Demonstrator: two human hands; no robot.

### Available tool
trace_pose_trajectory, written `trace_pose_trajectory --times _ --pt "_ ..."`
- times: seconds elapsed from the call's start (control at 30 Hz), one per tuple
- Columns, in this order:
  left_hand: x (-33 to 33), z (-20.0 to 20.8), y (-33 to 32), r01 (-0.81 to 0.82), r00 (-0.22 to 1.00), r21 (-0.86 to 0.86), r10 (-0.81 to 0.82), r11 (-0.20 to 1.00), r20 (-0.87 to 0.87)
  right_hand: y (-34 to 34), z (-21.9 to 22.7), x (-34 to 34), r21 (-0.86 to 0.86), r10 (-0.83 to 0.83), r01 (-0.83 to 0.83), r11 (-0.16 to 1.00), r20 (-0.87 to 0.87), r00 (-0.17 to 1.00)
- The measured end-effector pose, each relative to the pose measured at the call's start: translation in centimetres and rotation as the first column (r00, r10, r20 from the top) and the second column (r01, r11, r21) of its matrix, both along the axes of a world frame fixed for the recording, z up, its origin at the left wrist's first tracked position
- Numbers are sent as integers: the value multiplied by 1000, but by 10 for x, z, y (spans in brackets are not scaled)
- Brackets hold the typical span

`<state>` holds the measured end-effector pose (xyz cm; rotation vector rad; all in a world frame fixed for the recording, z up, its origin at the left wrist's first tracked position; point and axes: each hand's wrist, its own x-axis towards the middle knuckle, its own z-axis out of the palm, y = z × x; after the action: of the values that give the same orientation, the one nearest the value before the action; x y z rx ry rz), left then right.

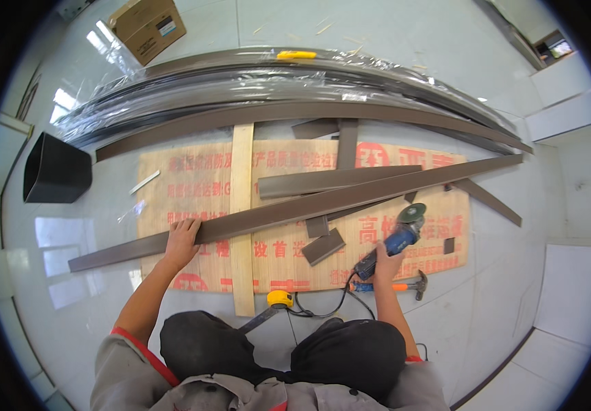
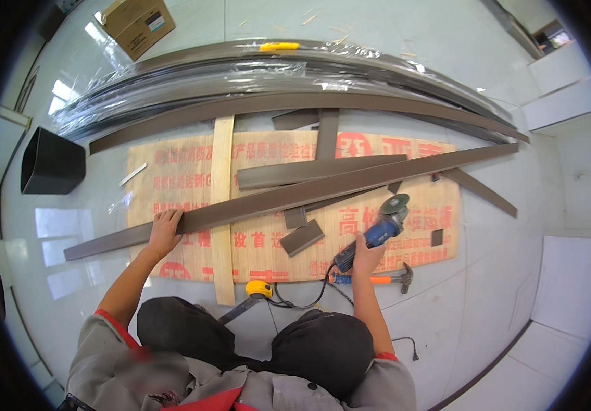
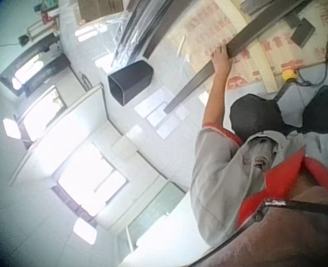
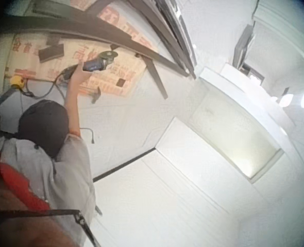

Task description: The person walks through a room under renovation, picks up a long metal strip, and measures a wall section. They then kneel on the floor, unwrap a metal strip from plastic, measure it, and prepare it for installation.

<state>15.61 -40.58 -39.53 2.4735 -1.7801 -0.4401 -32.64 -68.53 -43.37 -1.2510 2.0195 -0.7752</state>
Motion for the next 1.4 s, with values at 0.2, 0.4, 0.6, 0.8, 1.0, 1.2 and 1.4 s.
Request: trace_pose_trajectory --times 0.2,0.4,0.6,0.8,1.0,1.2,1.4 --pt "23 -8 8 29 995 -23 -32 999 -96 1 1 -17 -7 -174 183 983 278 945" --pt "72 0 42 42 994 18 -40 999 -101 28 7 -58 82 -106 87 993 275 956" --pt "113 -4 50 31 998 60 -27 998 -61 34 14 -98 46 167 -163 986 -415 895" --pt "73 18 103 -207 978 -101 202 973 -55 49 81 10 -45 590 -724 688 -546 595" --pt "-64 -17 267 105 926 128 -50 986 -375 111 79 111 72 951 -983 -167 -250 -180" --pt "-150 -6 320 234 894 303 -82 924 -440 146 53 137 86 682 -723 -685 -274 -678" --pt "-156 -12 323 191 948 244 -114 951 -298 154 40 133 42 755 -814 -580 -348 -556"
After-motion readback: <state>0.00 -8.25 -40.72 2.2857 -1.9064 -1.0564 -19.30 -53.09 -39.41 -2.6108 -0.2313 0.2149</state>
